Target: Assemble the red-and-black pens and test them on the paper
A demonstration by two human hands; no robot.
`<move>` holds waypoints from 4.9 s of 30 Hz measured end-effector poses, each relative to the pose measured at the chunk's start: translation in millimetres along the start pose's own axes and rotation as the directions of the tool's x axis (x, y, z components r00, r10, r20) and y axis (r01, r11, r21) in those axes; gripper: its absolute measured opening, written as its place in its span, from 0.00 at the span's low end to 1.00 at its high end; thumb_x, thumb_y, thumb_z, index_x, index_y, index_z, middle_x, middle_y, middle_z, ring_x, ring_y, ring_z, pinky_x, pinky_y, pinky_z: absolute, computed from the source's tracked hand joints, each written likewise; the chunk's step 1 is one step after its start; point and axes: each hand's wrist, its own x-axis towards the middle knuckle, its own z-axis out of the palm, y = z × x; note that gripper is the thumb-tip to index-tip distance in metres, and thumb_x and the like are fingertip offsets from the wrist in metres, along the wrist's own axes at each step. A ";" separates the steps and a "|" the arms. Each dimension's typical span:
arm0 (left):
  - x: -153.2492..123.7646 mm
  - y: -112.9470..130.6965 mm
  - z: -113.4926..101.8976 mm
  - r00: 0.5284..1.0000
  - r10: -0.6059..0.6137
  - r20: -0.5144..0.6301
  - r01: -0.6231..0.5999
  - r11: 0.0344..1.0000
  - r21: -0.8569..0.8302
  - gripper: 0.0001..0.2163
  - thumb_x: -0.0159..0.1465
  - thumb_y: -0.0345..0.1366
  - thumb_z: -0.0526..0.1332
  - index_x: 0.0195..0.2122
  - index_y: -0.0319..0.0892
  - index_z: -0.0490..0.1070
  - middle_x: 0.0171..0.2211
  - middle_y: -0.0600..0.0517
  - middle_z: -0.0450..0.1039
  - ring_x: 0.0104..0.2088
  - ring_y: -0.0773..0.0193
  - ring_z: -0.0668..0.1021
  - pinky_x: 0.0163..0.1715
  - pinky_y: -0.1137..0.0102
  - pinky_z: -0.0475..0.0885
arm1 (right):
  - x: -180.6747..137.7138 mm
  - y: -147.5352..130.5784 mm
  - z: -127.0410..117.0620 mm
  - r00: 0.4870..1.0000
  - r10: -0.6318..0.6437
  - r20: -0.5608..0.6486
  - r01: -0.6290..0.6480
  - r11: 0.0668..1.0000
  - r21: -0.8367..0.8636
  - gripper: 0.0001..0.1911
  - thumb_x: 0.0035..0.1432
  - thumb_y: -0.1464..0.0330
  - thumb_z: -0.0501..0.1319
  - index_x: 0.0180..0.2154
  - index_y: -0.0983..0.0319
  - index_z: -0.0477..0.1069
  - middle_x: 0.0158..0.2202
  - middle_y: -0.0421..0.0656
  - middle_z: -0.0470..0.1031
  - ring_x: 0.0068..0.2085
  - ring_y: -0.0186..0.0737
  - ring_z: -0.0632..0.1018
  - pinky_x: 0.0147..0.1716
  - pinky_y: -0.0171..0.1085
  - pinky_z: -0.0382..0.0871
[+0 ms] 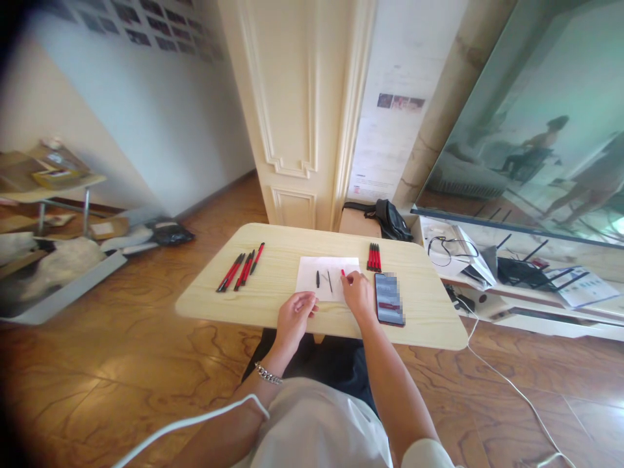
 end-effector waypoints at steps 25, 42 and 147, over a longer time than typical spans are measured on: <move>16.2 -3.7 -39.1 0.938 0.343 -0.059 -0.247 0.777 0.579 0.13 0.64 0.45 0.55 0.35 0.42 0.72 0.25 0.51 0.75 0.26 0.63 0.77 0.28 0.73 0.68 | 24.9 4.6 -15.2 0.982 0.031 0.188 -0.011 0.994 -0.108 0.13 0.58 0.62 0.57 0.36 0.60 0.77 0.35 0.46 0.79 0.37 0.42 0.77 0.34 0.33 0.61; 14.5 0.8 -36.0 0.947 0.312 -0.073 -0.229 0.820 0.525 0.14 0.63 0.46 0.56 0.35 0.41 0.72 0.26 0.50 0.76 0.27 0.62 0.77 0.28 0.72 0.70 | 44.8 -3.2 -4.3 0.949 0.097 0.301 -0.025 0.972 -0.233 0.17 0.56 0.59 0.57 0.26 0.64 0.75 0.26 0.50 0.76 0.33 0.43 0.77 0.31 0.34 0.63; 7.5 -5.5 13.0 0.969 0.140 0.202 -0.132 0.990 -0.050 0.14 0.63 0.45 0.58 0.41 0.39 0.69 0.36 0.46 0.76 0.37 0.60 0.79 0.40 0.66 0.73 | 35.2 -15.6 17.1 0.921 0.008 0.389 -0.009 1.000 -0.001 0.09 0.50 0.70 0.57 0.24 0.66 0.74 0.27 0.51 0.77 0.33 0.45 0.77 0.33 0.37 0.64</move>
